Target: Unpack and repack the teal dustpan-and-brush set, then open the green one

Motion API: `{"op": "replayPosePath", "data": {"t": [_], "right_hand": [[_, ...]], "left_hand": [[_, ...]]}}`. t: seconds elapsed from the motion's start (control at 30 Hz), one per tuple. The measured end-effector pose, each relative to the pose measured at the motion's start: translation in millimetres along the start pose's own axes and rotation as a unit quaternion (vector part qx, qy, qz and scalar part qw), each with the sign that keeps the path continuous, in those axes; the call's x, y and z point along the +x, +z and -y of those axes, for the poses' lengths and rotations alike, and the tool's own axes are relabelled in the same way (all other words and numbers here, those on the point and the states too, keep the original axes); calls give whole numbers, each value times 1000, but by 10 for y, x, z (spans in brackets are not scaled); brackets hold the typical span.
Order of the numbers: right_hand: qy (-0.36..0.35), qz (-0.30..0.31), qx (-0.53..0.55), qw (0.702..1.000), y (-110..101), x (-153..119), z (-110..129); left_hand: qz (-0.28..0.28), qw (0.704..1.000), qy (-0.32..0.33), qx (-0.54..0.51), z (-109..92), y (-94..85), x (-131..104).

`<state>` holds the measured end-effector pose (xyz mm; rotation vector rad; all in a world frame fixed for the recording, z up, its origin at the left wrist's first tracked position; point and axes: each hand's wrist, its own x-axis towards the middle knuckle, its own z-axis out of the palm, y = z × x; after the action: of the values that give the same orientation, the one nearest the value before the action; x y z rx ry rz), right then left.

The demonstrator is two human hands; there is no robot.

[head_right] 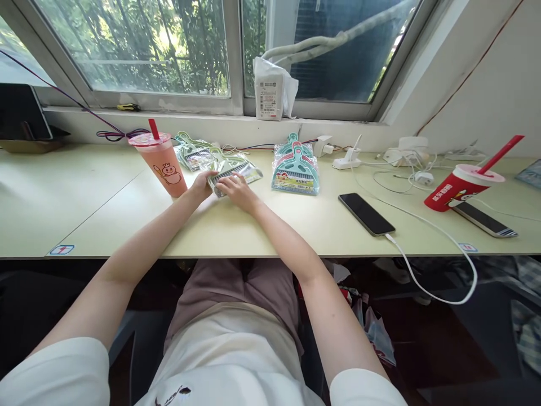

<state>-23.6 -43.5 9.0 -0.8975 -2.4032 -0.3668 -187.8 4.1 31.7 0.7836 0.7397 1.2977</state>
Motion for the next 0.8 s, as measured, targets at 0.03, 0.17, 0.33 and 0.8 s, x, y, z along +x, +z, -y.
{"op": "replayPosePath", "data": {"t": [0.03,0.17,0.33,0.8], "right_hand": [[8,3,-15,1000,-18,-5,-1],[61,35,-47,996,-129,-54,-37],[149,86,7,985,-188,-100,-125],[469,-213,518,682,33,-13,-278]], "left_hand": [[-11,1000,6,-8,0,-9,-2],[-57,997,24,-47,2,-71,-14],[-100,990,43,-88,37,-133,-18],[-37,997,63,-15,17,-37,-229]]}}
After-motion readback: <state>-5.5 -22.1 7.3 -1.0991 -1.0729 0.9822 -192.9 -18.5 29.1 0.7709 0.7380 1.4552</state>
